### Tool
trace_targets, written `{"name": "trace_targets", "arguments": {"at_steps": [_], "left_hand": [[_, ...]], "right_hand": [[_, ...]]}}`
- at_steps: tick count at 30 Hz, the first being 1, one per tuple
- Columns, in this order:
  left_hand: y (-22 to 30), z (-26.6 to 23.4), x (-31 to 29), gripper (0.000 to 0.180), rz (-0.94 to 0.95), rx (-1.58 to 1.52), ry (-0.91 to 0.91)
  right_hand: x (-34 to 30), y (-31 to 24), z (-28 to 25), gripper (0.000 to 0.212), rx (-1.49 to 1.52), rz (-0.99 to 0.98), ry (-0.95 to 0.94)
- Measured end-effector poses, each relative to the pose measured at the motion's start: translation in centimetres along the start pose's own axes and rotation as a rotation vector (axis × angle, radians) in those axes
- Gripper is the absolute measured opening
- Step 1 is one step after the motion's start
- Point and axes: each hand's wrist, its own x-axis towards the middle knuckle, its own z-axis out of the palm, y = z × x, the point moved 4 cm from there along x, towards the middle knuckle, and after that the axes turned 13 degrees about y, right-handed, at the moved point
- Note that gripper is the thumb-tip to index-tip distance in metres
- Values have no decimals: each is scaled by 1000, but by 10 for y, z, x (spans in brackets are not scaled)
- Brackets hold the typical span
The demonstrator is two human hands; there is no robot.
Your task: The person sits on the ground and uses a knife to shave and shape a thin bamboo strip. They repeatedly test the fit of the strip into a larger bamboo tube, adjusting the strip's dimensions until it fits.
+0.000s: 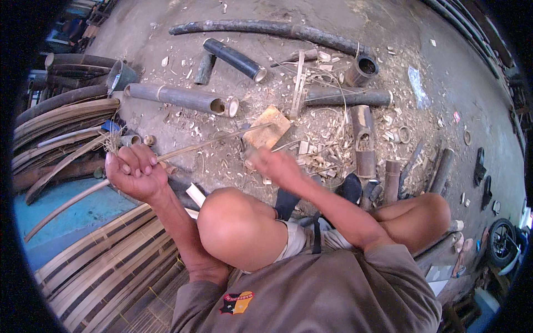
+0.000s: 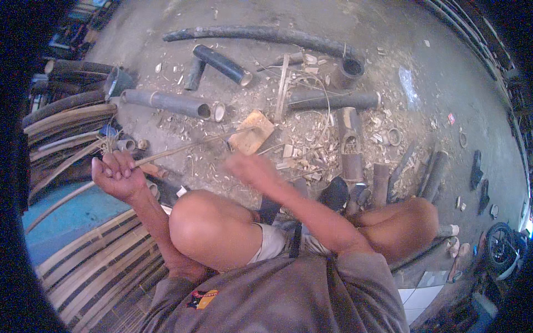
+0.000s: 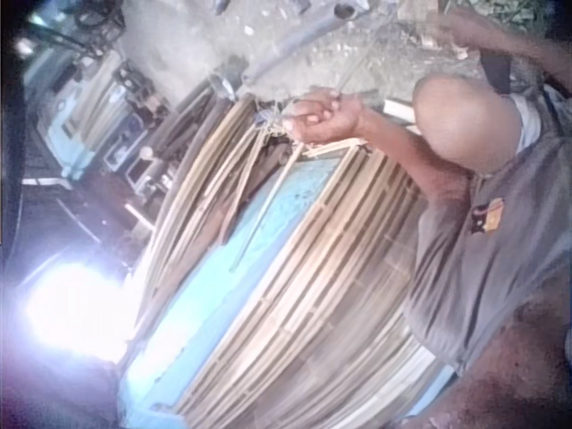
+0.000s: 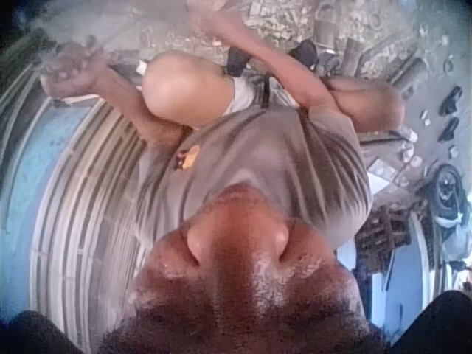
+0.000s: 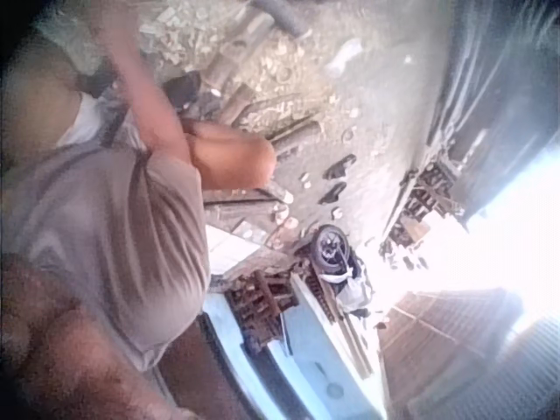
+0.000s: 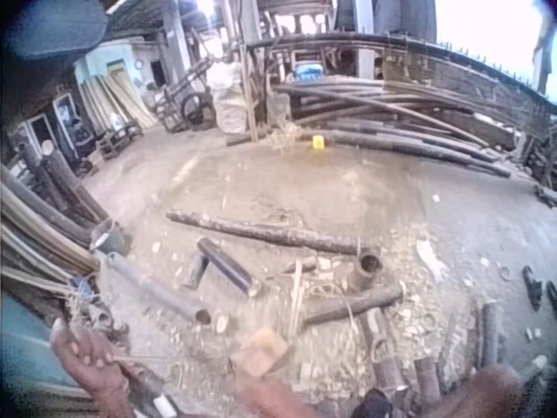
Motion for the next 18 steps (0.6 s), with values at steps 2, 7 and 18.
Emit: {"name": "trace_targets", "arguments": {"at_steps": [2,7,18], "left_hand": [[2,-4,1,41,3,-14,-1],[0,-24,10,41,8,30,92],[5,-12,22,46,9,55,263]], "right_hand": [[6,30,-4,48,-47,43,2],[2,22,-14,52,22,64,-43],[-4,83,-2,63,-72,344,5]]}}
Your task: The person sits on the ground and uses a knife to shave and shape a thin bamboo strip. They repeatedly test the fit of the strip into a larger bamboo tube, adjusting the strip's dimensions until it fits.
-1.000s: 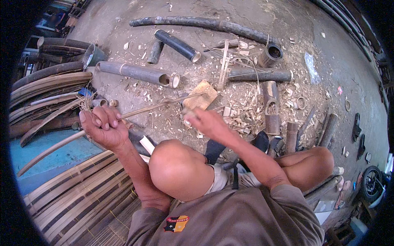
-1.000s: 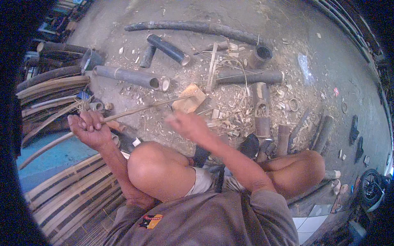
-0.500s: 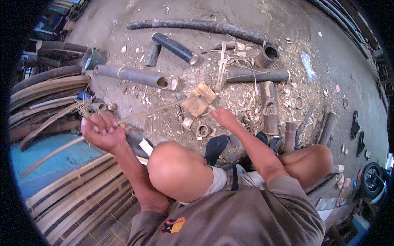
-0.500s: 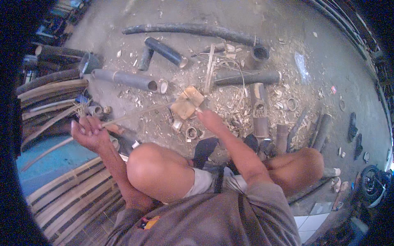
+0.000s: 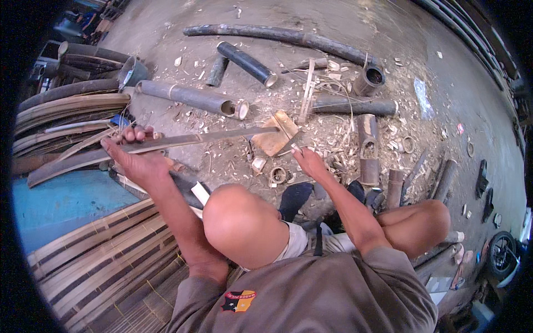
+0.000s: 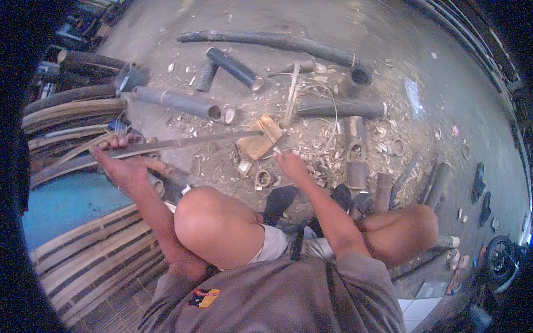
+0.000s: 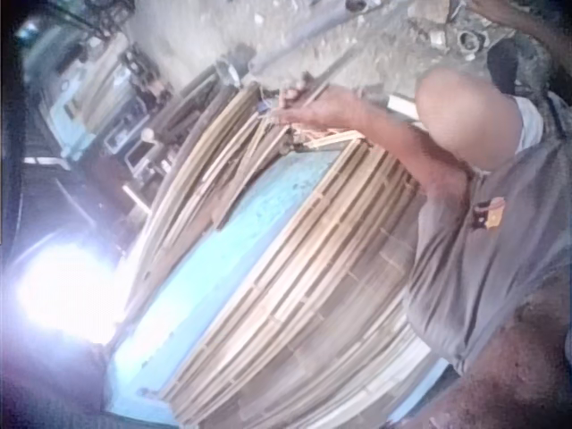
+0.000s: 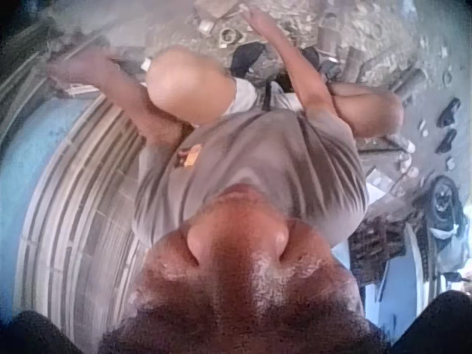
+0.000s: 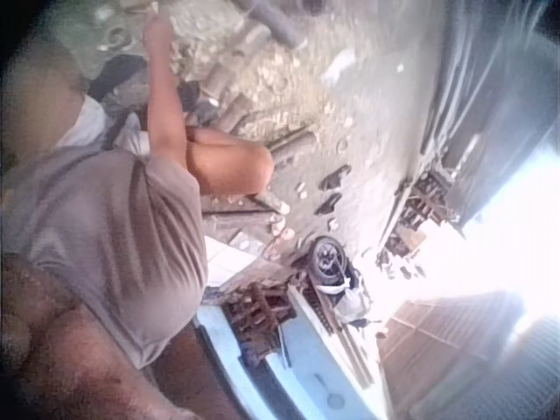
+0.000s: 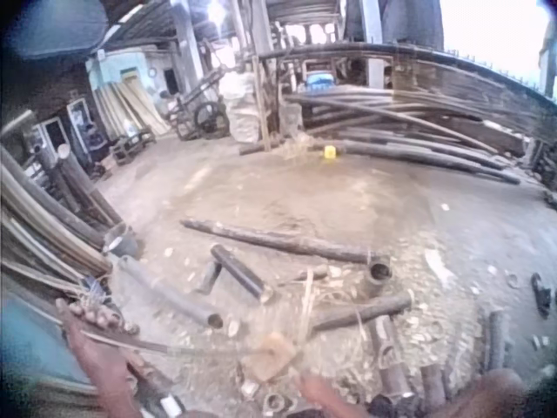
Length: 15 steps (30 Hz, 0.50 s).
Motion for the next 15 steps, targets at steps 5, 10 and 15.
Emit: {"name": "trace_targets", "arguments": {"at_steps": [5,10,15], "left_hand": [[-3,14,-19,49,141,104,2],[-1,24,-41,49,140,116,-36],[2,32,-61,48,181,133,11]], "right_hand": [[-34,-63,-20,59,187,-143,0],[-77,-177,-76,43,306,-382,-66],[-78,-175,-53,44,305,-406,10]]}}
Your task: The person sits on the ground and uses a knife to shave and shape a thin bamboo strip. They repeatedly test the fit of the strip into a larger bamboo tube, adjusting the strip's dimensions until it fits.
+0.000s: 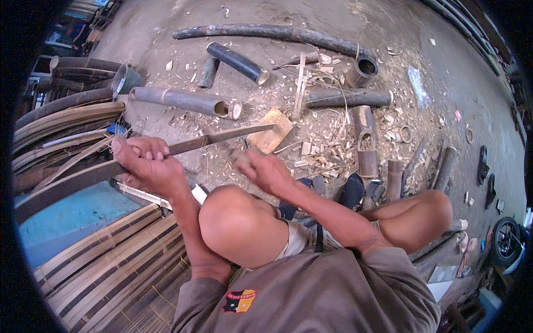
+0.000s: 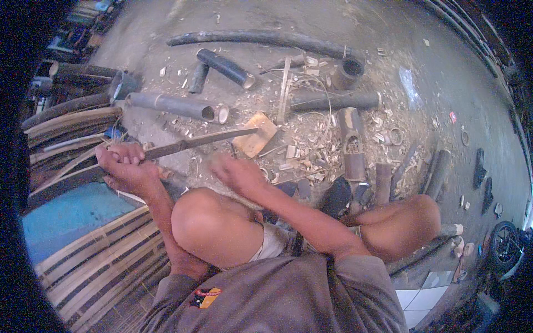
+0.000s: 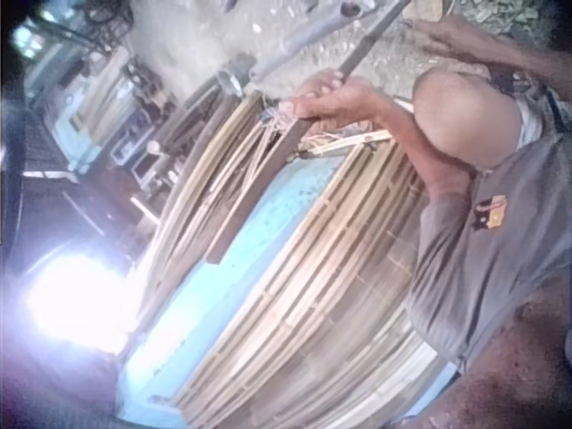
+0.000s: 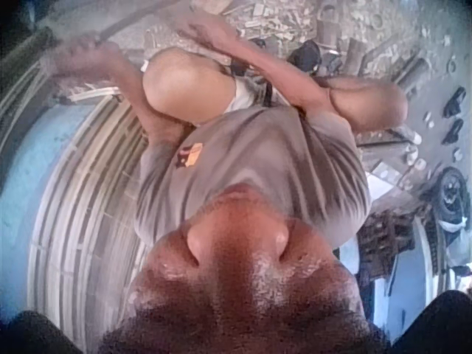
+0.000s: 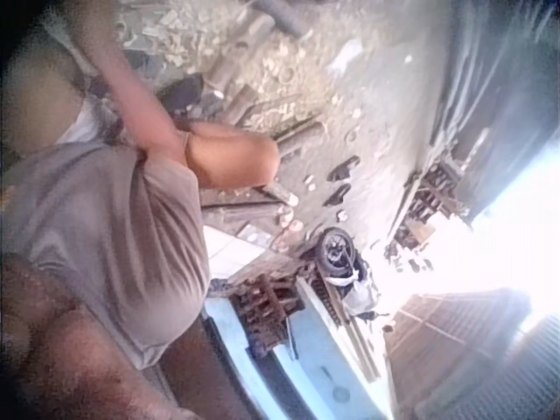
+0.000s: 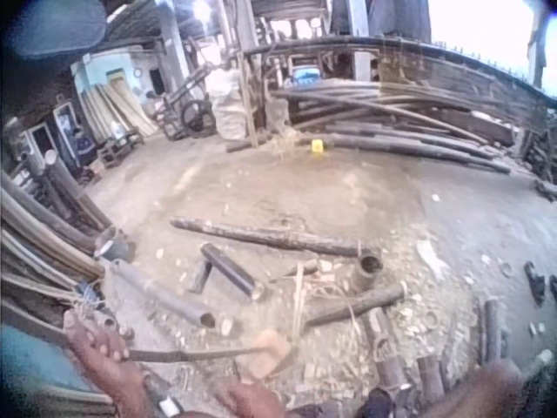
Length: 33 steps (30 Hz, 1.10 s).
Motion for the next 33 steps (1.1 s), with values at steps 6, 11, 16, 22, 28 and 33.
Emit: {"name": "trace_targets", "arguments": {"at_steps": [6,11,16,22,28,33], "left_hand": [[-4,-14,14,47,32,21,49],[-6,-10,15,47,2,23,71],[-11,-34,32,44,50,67,155],[-6,-11,29,42,-79,-75,69],[-4,-2,13,43,-53,-77,-211],[-2,9,-1,42,-52,-127,-294]], "right_hand": [[9,25,0,51,-118,140,-63],[0,169,11,46,-109,269,38],[-2,147,26,46,-332,224,-32],[-4,208,1,46,-301,276,15],[5,-3,-30,41,-36,55,-81],[-6,-19,-21,40,-55,-56,-23]]}}
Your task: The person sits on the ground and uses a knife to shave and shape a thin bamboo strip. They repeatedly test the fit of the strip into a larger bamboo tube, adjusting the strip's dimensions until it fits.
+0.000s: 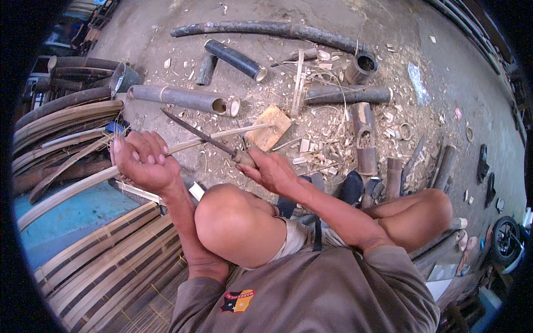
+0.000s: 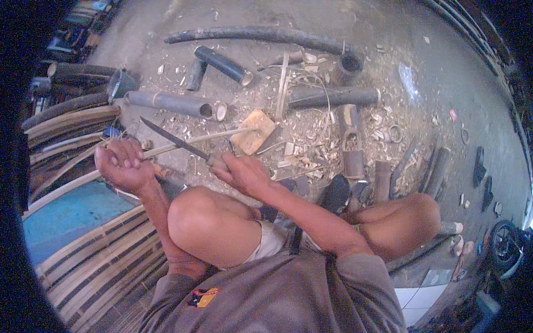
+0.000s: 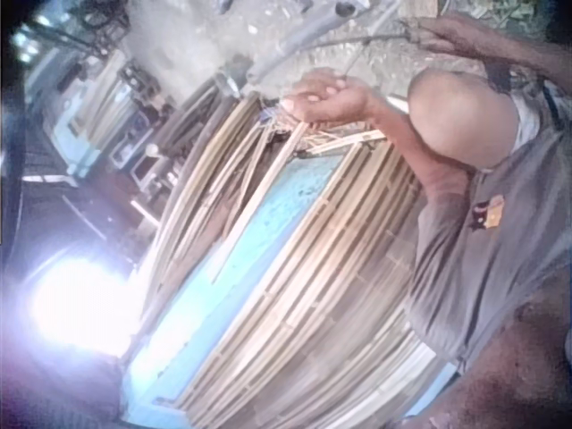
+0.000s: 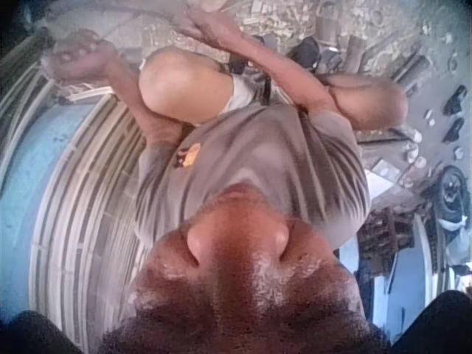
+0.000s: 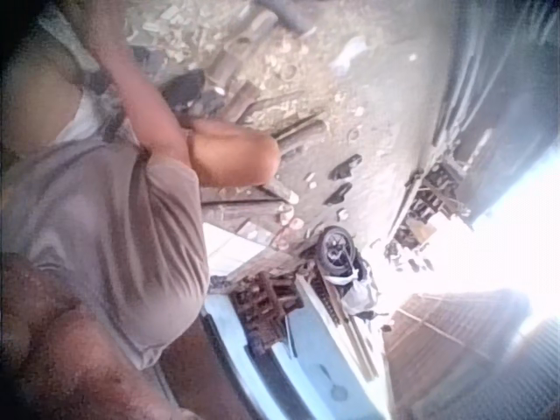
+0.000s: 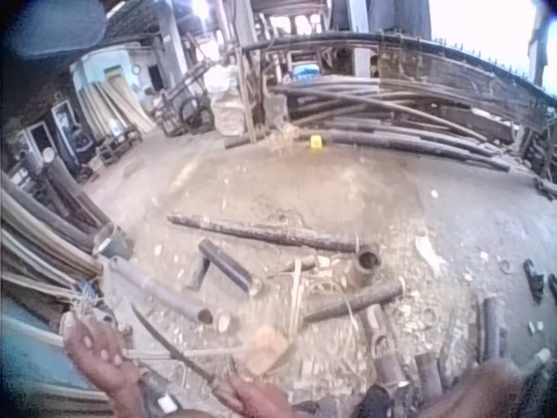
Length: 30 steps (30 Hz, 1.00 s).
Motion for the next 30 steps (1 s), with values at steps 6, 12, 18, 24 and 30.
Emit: {"name": "trace_targets", "arguments": {"at_steps": [6,12,18,24,30], "left_hand": [[3,-10,5,39,1,-24,27],[-3,-36,20,38,9,-13,54],[-9,-41,28,40,-23,-48,107],[-4,-47,20,40,-42,-21,41],[-11,-66,38,41,-26,-27,92]], "right_hand": [[0,-2,9,40,-95,-11,40],[1,-16,1,39,-72,-51,-43],[12,62,25,42,-180,104,11],[5,69,25,46,-228,86,-60],[13,78,26,49,-230,180,-68]]}}
